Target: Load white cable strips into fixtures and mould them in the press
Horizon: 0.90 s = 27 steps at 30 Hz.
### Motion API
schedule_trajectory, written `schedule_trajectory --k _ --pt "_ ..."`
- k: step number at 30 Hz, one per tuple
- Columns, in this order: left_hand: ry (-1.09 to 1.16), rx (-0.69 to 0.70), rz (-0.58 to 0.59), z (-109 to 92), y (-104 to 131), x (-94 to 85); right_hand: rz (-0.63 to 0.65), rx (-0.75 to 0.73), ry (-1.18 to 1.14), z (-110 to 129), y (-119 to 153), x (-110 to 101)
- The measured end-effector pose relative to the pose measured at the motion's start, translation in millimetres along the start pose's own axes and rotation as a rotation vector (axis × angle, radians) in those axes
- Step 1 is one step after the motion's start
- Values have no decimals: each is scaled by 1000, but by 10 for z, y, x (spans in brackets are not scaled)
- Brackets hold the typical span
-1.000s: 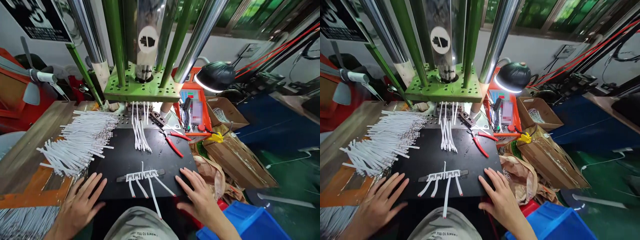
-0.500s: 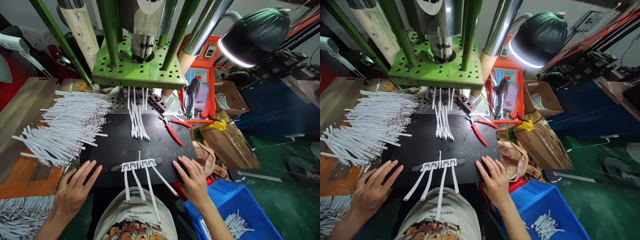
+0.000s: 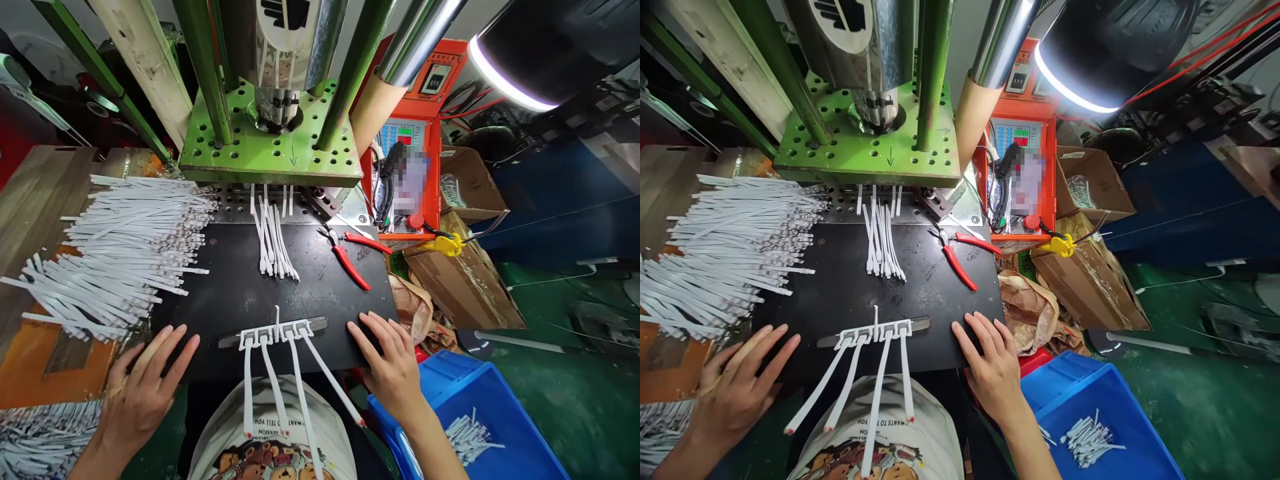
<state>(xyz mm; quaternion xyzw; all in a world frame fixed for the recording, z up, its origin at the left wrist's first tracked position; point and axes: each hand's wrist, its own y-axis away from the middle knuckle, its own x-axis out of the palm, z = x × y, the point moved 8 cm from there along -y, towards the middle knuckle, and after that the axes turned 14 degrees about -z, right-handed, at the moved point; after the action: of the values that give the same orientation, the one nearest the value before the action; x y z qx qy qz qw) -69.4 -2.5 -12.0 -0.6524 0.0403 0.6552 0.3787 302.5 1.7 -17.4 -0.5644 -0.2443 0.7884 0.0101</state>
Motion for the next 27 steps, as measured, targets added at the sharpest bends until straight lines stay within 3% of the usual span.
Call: schedule_trajectory --k 7,10,15,20,23,25,27 --pt "273 -52 -18 -266 -680 -40 58 -47 -512 483 -582 29" --pt "361 -85 74 -323 -869 99 140 -109 -620 547 -859 150" --pt "575 -93 274 -338 -923 269 337 -202 -707 689 -1340 483" --pt "585 -83 296 -342 -965 261 31 -102 -610 847 -1961 662" --pt "534 -86 263 -341 -949 269 -182 4 -575 554 -1922 479" --pt "499 -84 225 -332 -929 277 -354 223 -488 35 -1632 248" --pt "476 -62 170 -330 -916 269 -489 527 -338 -614 -1122 -7"
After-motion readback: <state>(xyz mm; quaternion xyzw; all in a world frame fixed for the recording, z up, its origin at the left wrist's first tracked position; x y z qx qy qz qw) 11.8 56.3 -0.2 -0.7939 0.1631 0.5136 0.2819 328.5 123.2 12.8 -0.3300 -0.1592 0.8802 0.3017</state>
